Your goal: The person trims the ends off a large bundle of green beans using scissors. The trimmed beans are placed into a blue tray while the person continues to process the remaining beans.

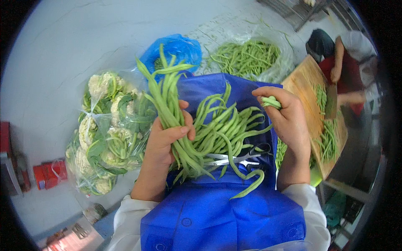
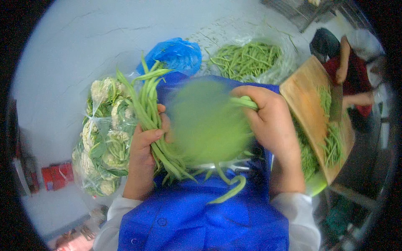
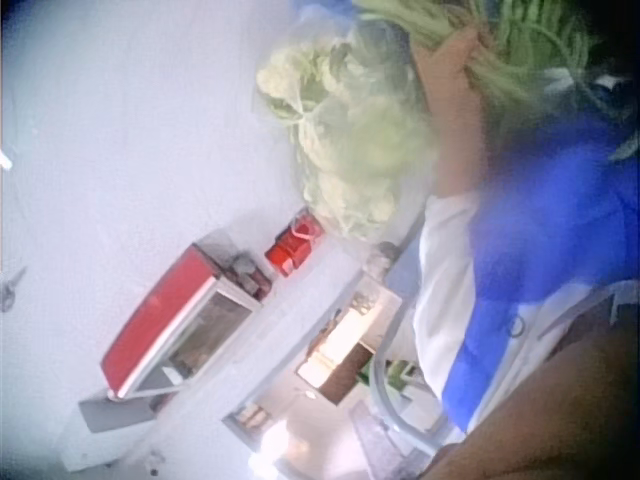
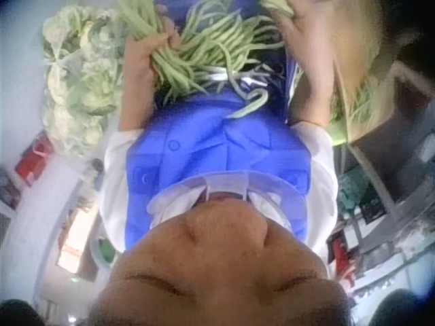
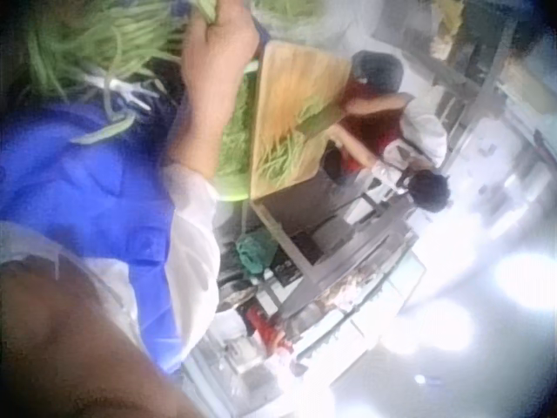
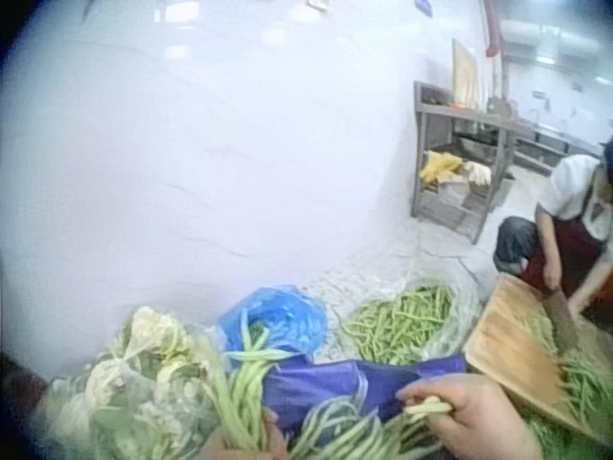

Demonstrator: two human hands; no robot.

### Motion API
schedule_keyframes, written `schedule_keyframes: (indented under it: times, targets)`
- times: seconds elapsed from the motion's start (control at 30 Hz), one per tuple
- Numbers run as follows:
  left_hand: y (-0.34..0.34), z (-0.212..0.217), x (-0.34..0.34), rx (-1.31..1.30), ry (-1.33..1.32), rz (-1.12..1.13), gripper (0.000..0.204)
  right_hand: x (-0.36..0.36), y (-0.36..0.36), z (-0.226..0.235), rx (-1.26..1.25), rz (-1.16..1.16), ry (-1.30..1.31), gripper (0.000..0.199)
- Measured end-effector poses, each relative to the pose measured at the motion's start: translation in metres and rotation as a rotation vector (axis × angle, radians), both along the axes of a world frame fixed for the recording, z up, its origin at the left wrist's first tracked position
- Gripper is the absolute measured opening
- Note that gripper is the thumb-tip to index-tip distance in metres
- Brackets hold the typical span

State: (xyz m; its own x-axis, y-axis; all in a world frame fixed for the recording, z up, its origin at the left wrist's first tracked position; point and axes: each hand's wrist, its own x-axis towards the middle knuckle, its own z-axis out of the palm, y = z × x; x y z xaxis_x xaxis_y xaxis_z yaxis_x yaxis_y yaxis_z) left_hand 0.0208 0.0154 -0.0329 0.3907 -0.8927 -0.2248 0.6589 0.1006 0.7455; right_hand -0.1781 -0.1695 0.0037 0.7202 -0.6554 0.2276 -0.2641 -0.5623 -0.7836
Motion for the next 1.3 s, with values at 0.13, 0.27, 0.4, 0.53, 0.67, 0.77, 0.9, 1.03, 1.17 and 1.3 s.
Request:
schedule_keyframes:
  times: [0.13, 0.27, 0.4, 0.53, 0.67, 0.77, 0.9, 1.03, 1.17, 1.3]
  targets:
    - [0.005, -0.005, 0.002, -0.03, -0.018, -0.05, 0.058, -0.046, -0.005, 0.013, 0.178, 0.596, 0.382, 0.036]
    - [0.002, 0.005, 0.005, 0.039, -0.076, -0.069, 0.06, -0.053, 0.028, 0.035, 0.193, 0.947, 0.428, 0.051]
    - [-0.005, 0.009, 0.0, 0.021, -0.008, -0.146, 0.07, -0.042, 0.044, 0.036, 0.14, 1.132, 0.406, 0.035]
    - [-0.003, 0.026, -0.004, 0.017, -0.007, -0.136, 0.073, -0.042, 0.031, 0.014, 0.171, 1.133, 0.332, 0.017]
    - [-0.001, 0.019, -0.008, -0.058, 0.008, -0.097, 0.079, -0.024, 0.016, 0.013, 0.467, 0.595, 0.0, 0.016]
    - [-0.002, 0.013, -0.007, -0.093, 0.072, -0.144, 0.08, -0.006, 0.031, 0.022, 1.005, 0.239, 0.024, 0.017]
    - [-0.002, 0.012, -0.014, -0.084, 0.036, -0.071, 0.077, 0.033, 0.049, 0.013, 0.817, 0.297, -0.141, 0.017]
    - [-0.002, 0.009, -0.021, -0.007, -0.023, -0.016, 0.075, 0.053, 0.054, -0.019, 0.548, 0.29, -0.153, 0.023]
    - [-0.001, -0.001, -0.024, -0.028, 0.011, 0.003, 0.073, 0.063, 0.063, -0.03, 0.511, 0.217, -0.156, 0.017]
    - [0.0, -0.004, -0.019, -0.006, -0.069, -0.05, 0.068, 0.067, 0.062, -0.018, 0.521, 0.13, -0.329, 0.014]
